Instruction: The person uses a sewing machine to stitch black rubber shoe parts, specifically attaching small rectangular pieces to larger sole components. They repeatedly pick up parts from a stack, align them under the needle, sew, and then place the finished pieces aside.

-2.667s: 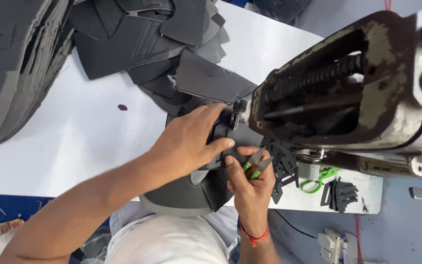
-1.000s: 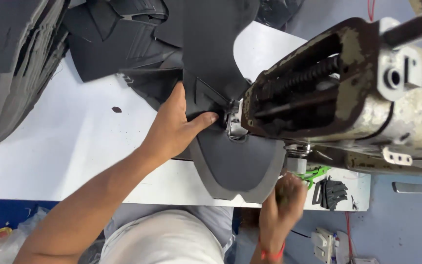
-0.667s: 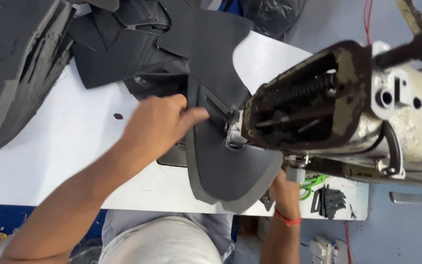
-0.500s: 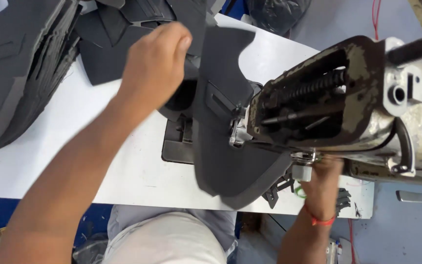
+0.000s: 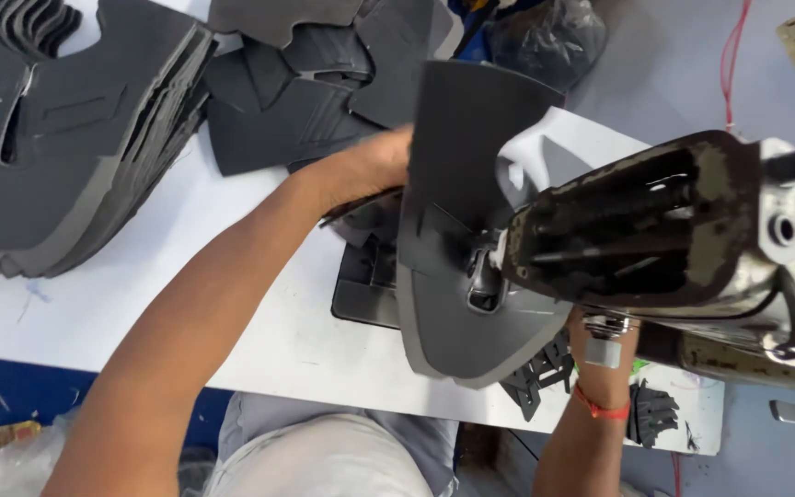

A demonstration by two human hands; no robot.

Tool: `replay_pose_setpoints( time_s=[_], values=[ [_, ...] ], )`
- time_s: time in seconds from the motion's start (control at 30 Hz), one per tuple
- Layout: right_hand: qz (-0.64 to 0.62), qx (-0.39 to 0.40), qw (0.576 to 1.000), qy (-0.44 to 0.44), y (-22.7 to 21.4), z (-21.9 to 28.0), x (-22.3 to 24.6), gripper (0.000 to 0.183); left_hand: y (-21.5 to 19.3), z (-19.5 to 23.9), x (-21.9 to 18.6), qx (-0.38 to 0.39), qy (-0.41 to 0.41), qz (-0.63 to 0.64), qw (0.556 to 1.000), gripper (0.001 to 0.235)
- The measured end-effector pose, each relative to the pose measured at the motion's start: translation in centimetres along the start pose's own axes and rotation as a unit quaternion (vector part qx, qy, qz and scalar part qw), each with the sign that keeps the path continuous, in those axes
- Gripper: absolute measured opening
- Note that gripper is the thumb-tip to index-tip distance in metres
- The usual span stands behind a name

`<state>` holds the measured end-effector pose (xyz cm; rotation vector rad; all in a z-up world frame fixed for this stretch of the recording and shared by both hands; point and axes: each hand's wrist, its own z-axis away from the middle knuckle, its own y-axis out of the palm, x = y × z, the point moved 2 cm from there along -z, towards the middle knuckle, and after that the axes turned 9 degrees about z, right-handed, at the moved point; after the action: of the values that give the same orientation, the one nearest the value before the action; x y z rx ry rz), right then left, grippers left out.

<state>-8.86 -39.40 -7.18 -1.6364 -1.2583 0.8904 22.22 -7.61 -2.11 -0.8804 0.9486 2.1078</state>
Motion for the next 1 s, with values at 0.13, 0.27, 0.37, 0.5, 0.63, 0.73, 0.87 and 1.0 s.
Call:
replay_pose_setpoints(
  time_s=[0.13,0.27,0.37,0.5,0.63,0.73,0.87,1.0],
  values=[
    [-0.316,-0.022,0.922,0.221,-9.3,-4.0,9.9,0.005,0.5,8.5,-1.5,-0.195,0.440,-0.324,0.815,0.053],
    [-0.536,-0.021,0.782,0.317,-9.9,4.0,11.5,0.069,1.5,14.9,1.0,-0.360,0.370,-0.516,0.684,0.030],
    [-0.485,0.295,0.736,0.369,-7.1,7.6,17.1,0.063,3.0,15.8,3.7,-0.385,0.383,-0.505,0.671,0.017],
    [-0.501,0.310,0.797,0.136,-7.5,2.8,27.9,0.026,4.2,16.7,5.1,-0.421,0.343,-0.482,0.688,0.013],
    [-0.557,0.216,0.778,0.194,-4.6,1.1,31.5,0.024,4.8,17.3,6.8,-0.439,0.350,-0.442,0.700,0.005],
    [-0.586,0.168,0.764,0.213,-3.7,-0.7,33.1,0.026,5.2,17.8,6.8,-0.441,0.354,-0.443,0.696,0.006],
    [-0.640,0.158,0.706,0.260,-3.7,-1.6,34.0,0.026,5.2,18.0,7.5,-0.431,0.354,-0.445,0.701,0.007],
    [-0.707,0.182,0.619,0.290,-3.2,-1.9,33.8,0.029,5.6,18.0,7.5,-0.437,0.353,-0.437,0.702,0.009]
  ],
)
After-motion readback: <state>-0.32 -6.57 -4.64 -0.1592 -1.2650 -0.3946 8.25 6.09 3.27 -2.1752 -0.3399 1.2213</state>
